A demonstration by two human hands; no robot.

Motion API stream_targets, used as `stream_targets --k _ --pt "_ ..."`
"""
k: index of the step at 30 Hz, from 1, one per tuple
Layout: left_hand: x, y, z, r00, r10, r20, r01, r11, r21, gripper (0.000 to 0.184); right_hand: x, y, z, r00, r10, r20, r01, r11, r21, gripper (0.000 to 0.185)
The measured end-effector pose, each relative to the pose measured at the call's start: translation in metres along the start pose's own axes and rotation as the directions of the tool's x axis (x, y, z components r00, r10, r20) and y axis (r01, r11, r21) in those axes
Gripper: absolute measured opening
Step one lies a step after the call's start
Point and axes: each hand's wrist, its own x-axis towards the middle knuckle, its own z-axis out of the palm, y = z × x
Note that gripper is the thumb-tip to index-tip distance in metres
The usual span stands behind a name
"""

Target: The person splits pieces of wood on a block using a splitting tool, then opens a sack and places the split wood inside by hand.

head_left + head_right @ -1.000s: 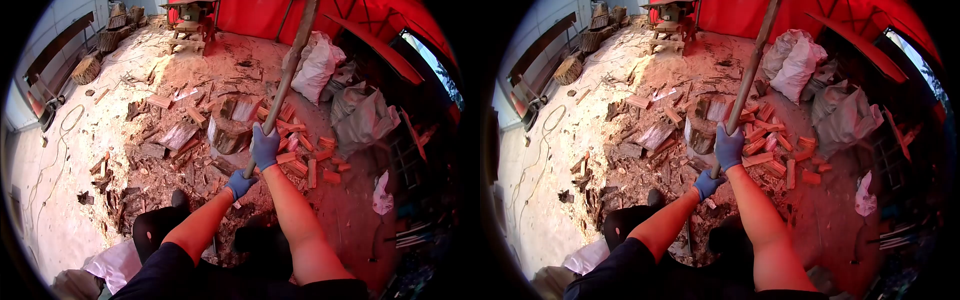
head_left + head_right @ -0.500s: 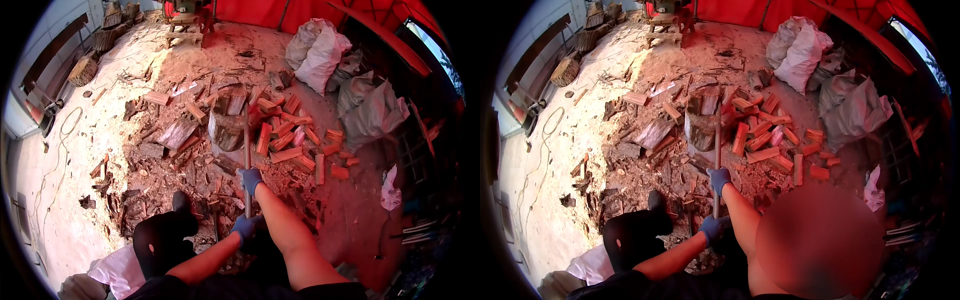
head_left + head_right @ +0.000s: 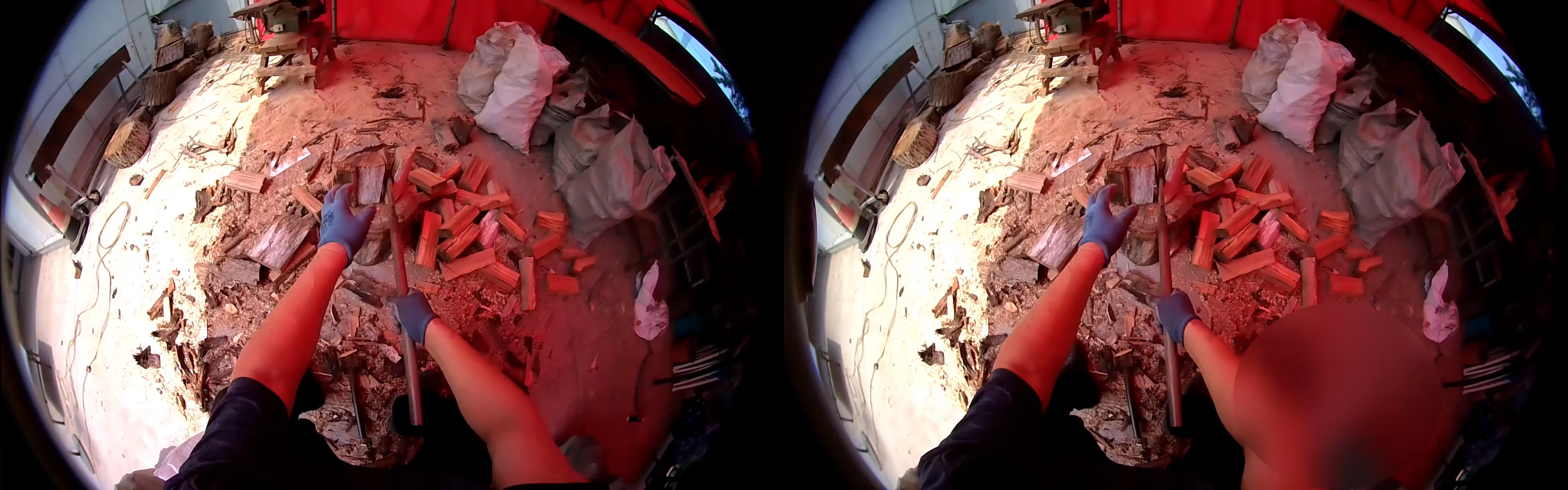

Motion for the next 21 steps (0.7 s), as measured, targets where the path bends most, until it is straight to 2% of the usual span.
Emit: stream_targets --k 1,3,5,7,9,10,11,12,13,15,16,17,18,19,20,21 --pt "0.03 -0.001 0.008 0.998 0.07 -0.011 -0.068 0.994 0.086 0.067 -0.002 -0.001 -0.003 1.0 0.01 0.014 -0.01 0.999 0.037 0.032" --pt "0.075 0.003 0.015 0.993 0.084 0.085 -0.111 0.916 0.385 0.076 -0.009 -0.011 -0.008 0.999 0.038 0.007 -0.038 0.999 0.014 0.03" --pt "0.104 0.0 0.023 0.98 0.016 0.197 -0.131 0.801 0.584 0.091 -0.011 -0.009 -0.013 0.995 0.043 0.088 -0.049 0.996 0.072 0.03" --pt "0.122 -0.016 0.036 0.971 0.002 0.239 -0.158 0.756 0.635 0.096 -0.015 -0.012 -0.013 0.996 0.07 0.06 -0.076 0.992 0.104 0.028" --pt "0.133 -0.025 0.047 0.925 -0.14 0.354 -0.139 0.742 0.656 0.099 -0.027 -0.024 -0.019 0.988 0.091 0.121 -0.108 0.984 0.142 0.025" --pt "0.137 -0.047 0.054 0.932 -0.041 0.359 -0.2 0.77 0.607 0.088 -0.032 -0.029 -0.024 0.989 0.099 0.111 -0.114 0.983 0.142 0.025" --pt "0.151 -0.08 0.072 0.958 0.024 0.287 -0.185 0.814 0.551 0.075 -0.037 -0.032 -0.027 0.973 0.145 0.179 -0.187 0.953 0.24 0.023" --pt "0.151 -0.085 0.065 0.95 0.049 0.308 -0.199 0.856 0.477 0.069 -0.04 -0.035 -0.031 0.95 0.178 0.256 -0.259 0.907 0.332 0.022" --pt "0.15 -0.088 0.053 0.943 0.074 0.326 -0.209 0.89 0.404 0.063 -0.043 -0.037 -0.036 0.947 0.185 0.261 -0.269 0.903 0.334 0.022" --pt "0.159 -0.115 0.022 0.935 0.099 0.339 -0.18 0.96 0.215 0.059 -0.048 -0.043 -0.053 0.86 0.068 0.506 -0.405 0.693 0.596 0.021" --pt "0.163 -0.142 0.01 0.92 0.022 0.392 0.018 0.995 -0.098 0.051 -0.051 -0.053 -0.059 0.891 0.071 0.449 -0.353 0.728 0.587 0.019" --pt "0.167 -0.164 0.003 0.887 -0.023 0.462 0.227 0.892 -0.39 0.045 -0.052 -0.062 -0.063 0.888 0.069 0.454 -0.356 0.729 0.585 0.019" --pt "0.163 -0.156 -0.018 0.87 -0.317 0.378 0.461 0.797 -0.392 0.041 -0.055 -0.067 -0.067 0.95 0.099 0.295 -0.245 0.824 0.512 0.018" --pt "0.161 -0.169 -0.035 0.857 -0.344 0.384 0.505 0.715 -0.485 0.043 -0.057 -0.07 -0.068 0.987 0.097 0.127 -0.142 0.9 0.413 0.017" --pt "0.154 -0.18 -0.044 0.926 -0.214 0.31 0.321 0.88 -0.35 0.044 -0.059 -0.07 -0.065 0.996 0.074 0.051 -0.088 0.928 0.362 0.016" --pt "0.152 -0.184 -0.048 0.964 -0.05 0.261 0.102 0.977 -0.187 0.044 -0.054 -0.073 -0.065 0.997 0.057 0.054 -0.073 0.926 0.371 0.016"
